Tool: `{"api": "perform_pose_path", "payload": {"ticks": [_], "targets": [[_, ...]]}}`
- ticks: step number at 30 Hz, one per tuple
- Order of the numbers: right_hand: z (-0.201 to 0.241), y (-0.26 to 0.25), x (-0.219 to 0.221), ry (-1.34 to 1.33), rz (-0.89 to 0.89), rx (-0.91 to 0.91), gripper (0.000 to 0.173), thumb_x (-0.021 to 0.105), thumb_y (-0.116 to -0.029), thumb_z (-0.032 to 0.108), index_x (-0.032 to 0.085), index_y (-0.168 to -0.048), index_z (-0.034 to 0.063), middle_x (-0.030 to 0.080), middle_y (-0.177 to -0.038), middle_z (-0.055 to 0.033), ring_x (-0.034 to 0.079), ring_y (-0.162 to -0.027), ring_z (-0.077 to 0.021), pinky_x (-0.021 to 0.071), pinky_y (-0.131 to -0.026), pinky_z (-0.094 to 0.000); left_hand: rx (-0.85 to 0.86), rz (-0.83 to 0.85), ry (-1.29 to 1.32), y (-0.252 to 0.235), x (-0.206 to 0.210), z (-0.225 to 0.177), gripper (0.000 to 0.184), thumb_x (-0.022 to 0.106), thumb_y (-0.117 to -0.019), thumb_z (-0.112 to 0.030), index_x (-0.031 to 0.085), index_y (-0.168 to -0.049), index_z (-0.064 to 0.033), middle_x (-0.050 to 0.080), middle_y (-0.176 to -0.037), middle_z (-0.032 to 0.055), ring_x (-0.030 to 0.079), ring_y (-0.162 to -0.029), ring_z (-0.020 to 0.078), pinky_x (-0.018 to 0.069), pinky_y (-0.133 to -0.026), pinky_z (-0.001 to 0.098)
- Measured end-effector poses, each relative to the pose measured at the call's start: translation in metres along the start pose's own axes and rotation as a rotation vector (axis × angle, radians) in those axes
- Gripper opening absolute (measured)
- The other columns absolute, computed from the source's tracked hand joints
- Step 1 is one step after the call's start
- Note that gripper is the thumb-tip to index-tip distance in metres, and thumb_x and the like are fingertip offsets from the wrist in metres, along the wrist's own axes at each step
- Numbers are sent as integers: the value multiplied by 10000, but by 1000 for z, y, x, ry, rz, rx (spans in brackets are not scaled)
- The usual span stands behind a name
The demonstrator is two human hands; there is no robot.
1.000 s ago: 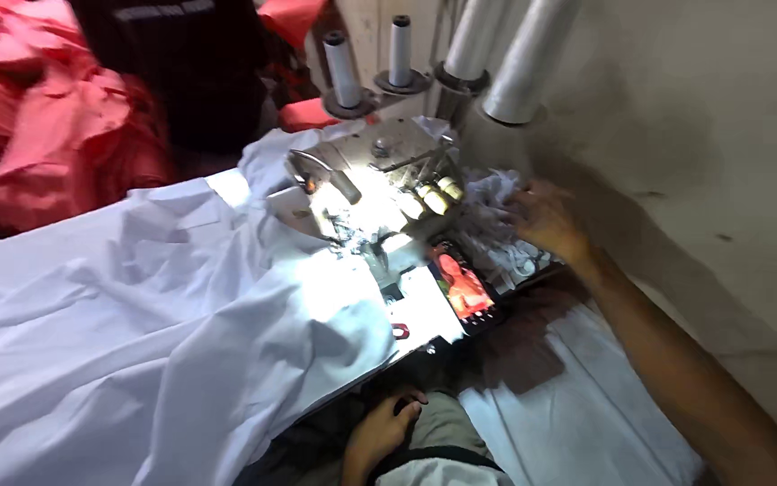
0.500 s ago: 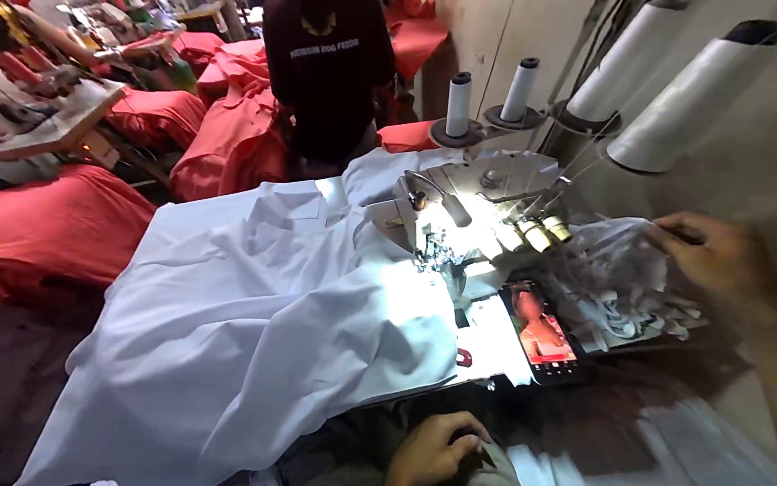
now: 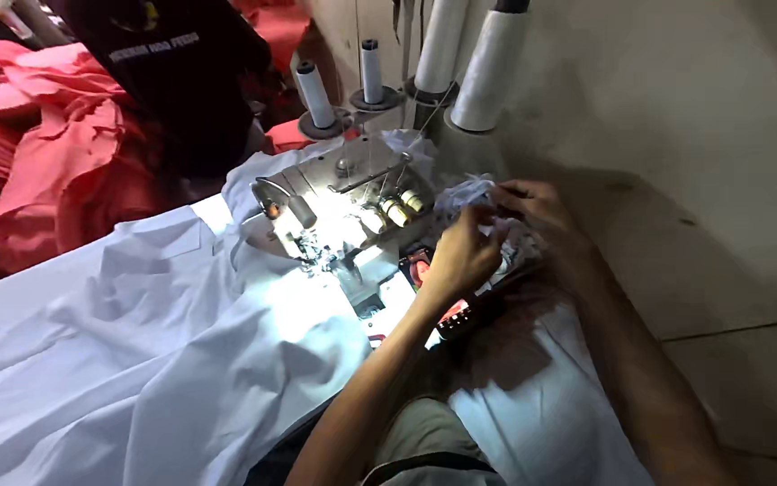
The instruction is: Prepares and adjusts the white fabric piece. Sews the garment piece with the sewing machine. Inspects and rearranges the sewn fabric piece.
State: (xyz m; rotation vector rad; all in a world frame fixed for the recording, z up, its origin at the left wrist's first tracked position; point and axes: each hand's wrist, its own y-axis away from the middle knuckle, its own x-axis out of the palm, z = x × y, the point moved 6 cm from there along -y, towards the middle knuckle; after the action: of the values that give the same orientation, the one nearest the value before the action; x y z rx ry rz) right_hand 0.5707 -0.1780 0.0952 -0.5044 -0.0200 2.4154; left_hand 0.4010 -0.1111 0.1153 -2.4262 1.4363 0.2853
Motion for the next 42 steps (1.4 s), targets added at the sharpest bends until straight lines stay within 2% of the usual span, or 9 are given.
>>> {"api": "perform_pose_path", "payload": {"ticks": [2, 7, 14, 18, 22, 26, 31, 36, 42], "targets": [[0, 2, -1, 2, -16, 0, 213, 647, -1020, 233, 710, -1158, 85, 715, -972, -19, 671, -794, -68, 592, -768, -272, -109, -8, -98, -26, 7, 15, 507, 541, -1058, -353, 436, -1450, -48, 680, -1219, 152, 709, -1002, 284, 586, -859, 521], [-8, 1, 0, -108, -85, 6, 184, 588, -1030, 79, 733, -1113, 4, 736, -943, -49, 695, -808, -82, 604, -802, -291, -73, -131, -135, -41, 11, 25, 470, 693, -978, -321, 500, -1283, -21, 668, -871, 161, 671, -753, 307, 568, -661, 490], [-11, 8, -3, -194, -141, 27, 174, 666, -1005, 176, 768, -1069, 51, 718, -895, -11, 620, -719, -70, 552, -692, -244, -43, -208, -112, -42, 10, 40, 232, 687, -986, -246, 640, -1077, -38, 661, -850, 127, 642, -704, 247, 554, -632, 434], [-13, 6, -8, -148, -156, 26, 172, 675, -1001, 185, 754, -1073, 50, 710, -894, -2, 618, -717, -58, 550, -689, -243, -60, -183, -28, -35, 10, 44, 217, 659, -1008, -231, 653, -1120, -45, 666, -893, 122, 635, -726, 231, 551, -663, 423], [-9, 18, -14, 147, -195, -37, 197, 659, -1017, 236, 732, -1096, 71, 695, -906, -73, 613, -677, -135, 544, -632, -319, -99, -148, 121, -28, 10, 54, 228, 658, -1010, -244, 710, -1091, -37, 681, -868, 96, 610, -696, 161, 531, -655, 350], [5, 27, -12, 360, -191, -89, 255, 636, -1031, 224, 653, -1240, 80, 705, -1178, -120, 711, -895, -242, 595, -780, -462, -132, -143, 84, -27, 9, 56, 206, 693, -987, -243, 723, -1012, -41, 672, -813, 81, 601, -674, 153, 521, -648, 353], [11, 46, 2, 353, -78, -20, 275, 714, -981, 301, 684, -1149, 86, 715, -994, -82, 696, -832, -198, 589, -762, -440, -139, -152, 114, -26, 13, 55, 183, 685, -989, -223, 713, -993, -42, 662, -784, 79, 590, -642, 149, 515, -616, 342], [-5, 53, 14, 161, -24, 33, 216, 762, -924, 104, 698, -1116, 28, 733, -980, -95, 711, -856, -171, 608, -804, -389, -216, -140, 150, -24, 19, 59, 220, 717, -966, -260, 701, -1001, -44, 662, -846, 96, 605, -714, 188, 522, -660, 386], [-3, 56, 8, 208, -40, 8, 121, 778, -897, 58, 719, -999, 29, 726, -912, -66, 688, -780, -118, 597, -746, -320, -170, -109, 268, -17, 20, 60, 192, 746, -939, -199, 684, -969, -20, 627, -779, 79, 559, -640, 138, 498, -605, 317]]}}
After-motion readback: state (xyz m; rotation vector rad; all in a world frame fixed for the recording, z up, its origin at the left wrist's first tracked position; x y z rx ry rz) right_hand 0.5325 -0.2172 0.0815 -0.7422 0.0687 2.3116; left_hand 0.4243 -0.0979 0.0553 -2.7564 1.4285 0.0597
